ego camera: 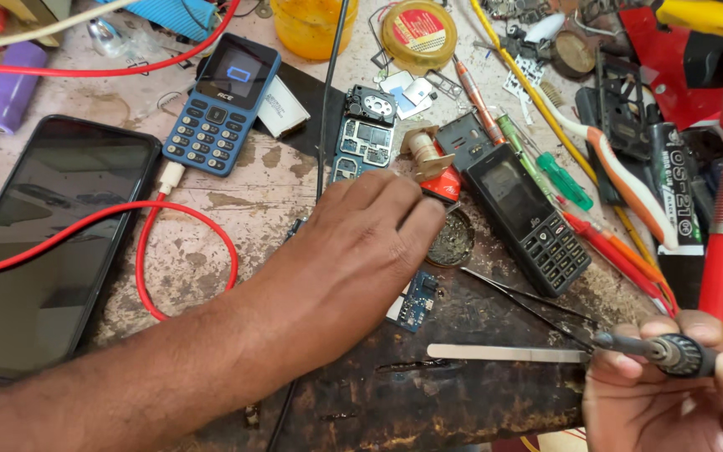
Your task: The person plugs a charger into a wall socket, then uses a soldering iron and solder wire to tin the iron tip and apply solder to a small circuit board on a cluttered workbench. The person also uses a metal file to clean the soldering iron tip.
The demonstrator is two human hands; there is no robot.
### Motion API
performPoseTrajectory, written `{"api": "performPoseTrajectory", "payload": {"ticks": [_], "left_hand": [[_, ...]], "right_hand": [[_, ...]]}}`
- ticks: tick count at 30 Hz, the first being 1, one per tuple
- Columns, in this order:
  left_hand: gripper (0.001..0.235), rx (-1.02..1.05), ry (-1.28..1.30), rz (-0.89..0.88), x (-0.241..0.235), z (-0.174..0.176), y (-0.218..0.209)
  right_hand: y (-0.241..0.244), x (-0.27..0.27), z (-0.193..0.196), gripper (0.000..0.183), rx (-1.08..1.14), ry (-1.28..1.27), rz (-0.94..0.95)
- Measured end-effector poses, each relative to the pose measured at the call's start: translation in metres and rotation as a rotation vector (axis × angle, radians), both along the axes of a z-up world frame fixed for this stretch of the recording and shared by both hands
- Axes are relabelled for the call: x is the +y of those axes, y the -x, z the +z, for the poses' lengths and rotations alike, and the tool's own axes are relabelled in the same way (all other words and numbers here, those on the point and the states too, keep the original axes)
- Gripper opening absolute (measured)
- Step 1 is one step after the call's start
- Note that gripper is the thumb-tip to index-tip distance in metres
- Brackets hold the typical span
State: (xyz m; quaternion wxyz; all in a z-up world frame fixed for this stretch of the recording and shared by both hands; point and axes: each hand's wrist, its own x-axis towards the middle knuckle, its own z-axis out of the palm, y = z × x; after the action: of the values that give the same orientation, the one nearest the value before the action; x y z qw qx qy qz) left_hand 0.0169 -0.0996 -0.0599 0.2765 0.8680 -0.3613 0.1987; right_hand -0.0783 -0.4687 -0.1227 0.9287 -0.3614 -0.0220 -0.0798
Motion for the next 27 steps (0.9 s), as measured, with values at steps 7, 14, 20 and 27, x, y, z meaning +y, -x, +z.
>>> {"api": "performPoseTrajectory", "payload": {"ticks": [7,14,20,27], "left_hand": [[0.040,0.092,0.036,-0.027,0.003,-0.004,-0.004],[0.052,0.076,0.127,-0.072,0.010,-0.001,-0.001],[0.037,0.155,0.053,-0.076,0.012,0.006,-0.002],[0.027,-0.065,0.008,0.013,0.011,0.010,-0.003]], "right_hand": [[-0.008,0.000,0.011,0.024,0.041,0.003,0.001],[-0.018,0.014,0.020,0.040,0.086,-0.059,0.007],[-0.025,0.032,0.033,0.045,0.096,-0.053,-0.010],[-0.022,0.030,0.032,0.042,0.072,-0.059,0.003]]}}
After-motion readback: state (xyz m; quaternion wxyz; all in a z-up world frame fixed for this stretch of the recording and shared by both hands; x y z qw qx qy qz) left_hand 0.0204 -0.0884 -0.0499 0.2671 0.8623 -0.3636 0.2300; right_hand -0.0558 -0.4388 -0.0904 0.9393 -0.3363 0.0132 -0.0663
